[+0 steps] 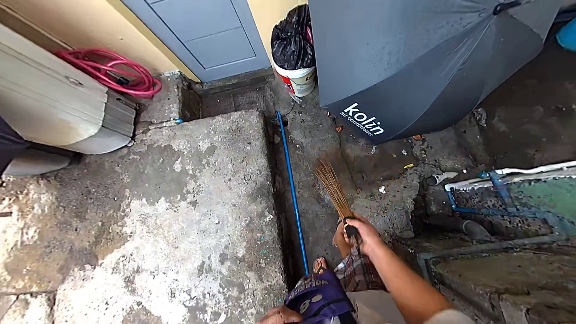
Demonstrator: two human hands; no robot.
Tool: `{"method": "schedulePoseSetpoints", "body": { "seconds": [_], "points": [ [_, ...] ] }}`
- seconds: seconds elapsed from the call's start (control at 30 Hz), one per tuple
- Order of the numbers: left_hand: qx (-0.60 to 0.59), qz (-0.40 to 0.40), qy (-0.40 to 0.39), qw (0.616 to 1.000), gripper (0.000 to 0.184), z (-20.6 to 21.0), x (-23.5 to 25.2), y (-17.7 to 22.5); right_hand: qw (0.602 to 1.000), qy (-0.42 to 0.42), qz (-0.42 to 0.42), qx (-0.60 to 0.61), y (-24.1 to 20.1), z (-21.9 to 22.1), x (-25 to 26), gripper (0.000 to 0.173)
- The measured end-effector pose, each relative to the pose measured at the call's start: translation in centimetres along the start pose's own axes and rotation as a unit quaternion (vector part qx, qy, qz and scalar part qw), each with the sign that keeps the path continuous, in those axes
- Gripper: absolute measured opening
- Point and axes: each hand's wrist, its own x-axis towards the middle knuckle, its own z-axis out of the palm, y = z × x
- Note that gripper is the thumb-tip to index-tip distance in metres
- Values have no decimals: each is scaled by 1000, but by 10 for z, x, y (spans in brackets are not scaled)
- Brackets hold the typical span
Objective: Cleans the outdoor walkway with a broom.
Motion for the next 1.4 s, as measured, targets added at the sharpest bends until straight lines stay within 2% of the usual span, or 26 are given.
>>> {"method": "schedulePoseSetpoints", "body": {
  "seconds": [0.1,0.17,0.3,0.33,0.43,0.57,0.63,0.7,0.8,0.9,0.97,1.07,1.17,1.3,1.4],
  "points": [
    [7,-8,3,1000,15,6,35,30,996,72,41,29,-32,-22,20,36],
    [3,-12,1,1000,15,10,59,46,996,85,26,31,-54,-27,15,33],
    [-4,-2,-15,1000,15,22,98,55,999,2,-18,-29,-96,-13,9,63],
    [-8,0,-22,1000,15,24,108,56,999,-27,-28,-38,-109,-2,17,63],
    [16,-17,-44,999,15,22,129,65,992,-77,-70,-65,-139,42,74,57],
    [94,-36,-80,992,20,4,146,64,972,-47,-129,-189,-166,82,194,75],
    [104,-61,-82,989,20,-3,158,63,964,-3,-117,-238,-176,84,236,78],
    [91,-79,-88,989,20,-11,167,58,961,28,-84,-263,-172,67,253,77],
    [50,-72,-110,990,20,-23,188,54,963,70,-70,-251,-128,12,233,72],
    [30,-57,-141,988,19,-34,209,61,969,119,-49,-211,-80,-44,170,69],
    [25,-48,-155,986,17,-46,220,64,972,158,-46,-170,-66,-58,120,70],
    [36,-16,-175,984,17,-62,233,63,973,160,-71,-153,-62,-49,61,73],
    [35,13,-193,980,17,-75,246,64,983,93,-90,-129,-69,-13,38,73],
    [66,30,-228,971,18,-90,261,71,992,4,-64,-107,-87,37,77,66],
    [90,27,-234,968,19,-105,262,70,997,39,-22,-64,-101,36,115,59]
  ]
}}
